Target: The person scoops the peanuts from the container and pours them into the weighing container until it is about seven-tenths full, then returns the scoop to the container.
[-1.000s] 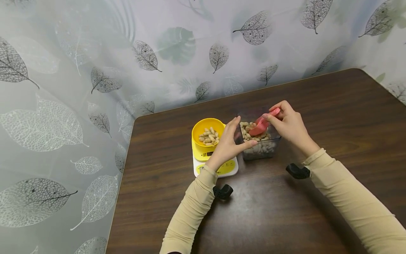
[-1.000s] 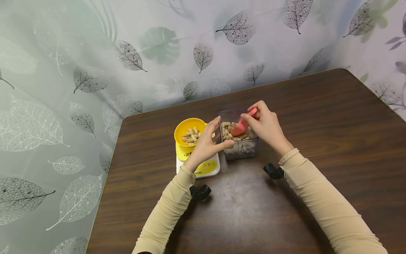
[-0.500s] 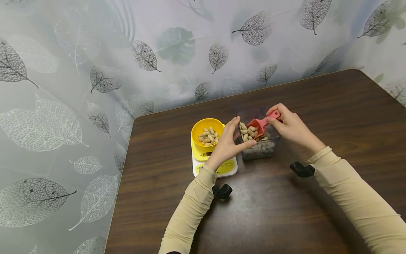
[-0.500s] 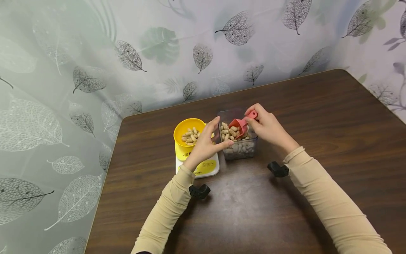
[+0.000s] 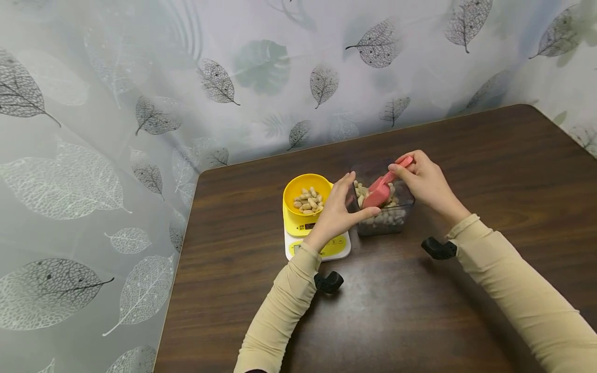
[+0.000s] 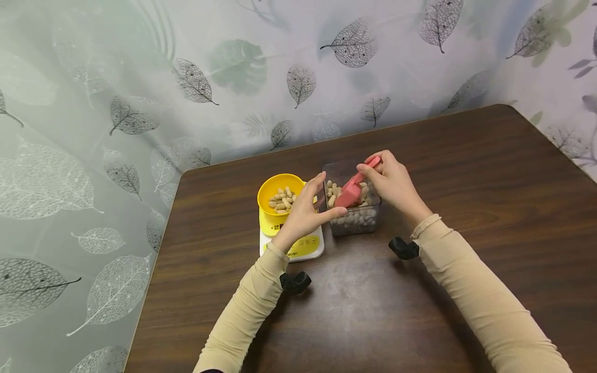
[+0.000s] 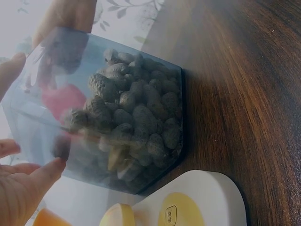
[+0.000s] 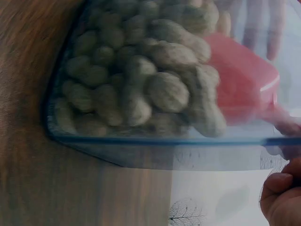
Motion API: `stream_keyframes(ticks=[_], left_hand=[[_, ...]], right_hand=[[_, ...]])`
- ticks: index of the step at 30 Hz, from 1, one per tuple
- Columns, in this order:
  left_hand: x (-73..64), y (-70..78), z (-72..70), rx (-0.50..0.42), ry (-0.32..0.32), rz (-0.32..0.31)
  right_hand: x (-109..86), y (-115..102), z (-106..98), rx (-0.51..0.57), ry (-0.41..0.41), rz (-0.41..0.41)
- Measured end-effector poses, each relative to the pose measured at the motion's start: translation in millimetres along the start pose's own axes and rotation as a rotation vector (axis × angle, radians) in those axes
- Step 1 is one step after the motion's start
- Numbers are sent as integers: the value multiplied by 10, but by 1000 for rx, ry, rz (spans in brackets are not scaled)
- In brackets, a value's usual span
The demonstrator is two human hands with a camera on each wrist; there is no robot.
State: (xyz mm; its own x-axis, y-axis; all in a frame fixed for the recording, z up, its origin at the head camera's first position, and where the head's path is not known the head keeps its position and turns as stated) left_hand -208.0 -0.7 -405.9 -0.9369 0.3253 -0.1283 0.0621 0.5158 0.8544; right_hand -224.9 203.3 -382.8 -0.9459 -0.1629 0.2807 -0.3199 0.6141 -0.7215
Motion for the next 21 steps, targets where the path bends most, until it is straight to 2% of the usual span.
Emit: stream_keyframes(ticks=[7,13,21], left_hand=[[-17,-4,10,0,2,-8],[-20,-26,25,-5,3,2],[-15,-6,18,-18,7,5]], right_hand=[[-48,-10,14,13,4,-11],[-78,8,36,65,-21,7],[-91,-1,29,124,-35,-32]])
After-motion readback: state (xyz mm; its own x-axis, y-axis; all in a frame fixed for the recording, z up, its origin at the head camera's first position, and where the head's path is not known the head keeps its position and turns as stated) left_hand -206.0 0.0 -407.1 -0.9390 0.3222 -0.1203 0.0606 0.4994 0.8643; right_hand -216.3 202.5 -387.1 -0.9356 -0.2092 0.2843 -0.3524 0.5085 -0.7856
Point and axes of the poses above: each hand's wrist, its own x-axis towards the middle knuckle, its own z-axis out of the palm, y = z × x, the point moved 3 cm from there along x, towards the middle knuckle, and after that the axes turned 12 degrees about -z, right-handed, at the moved point
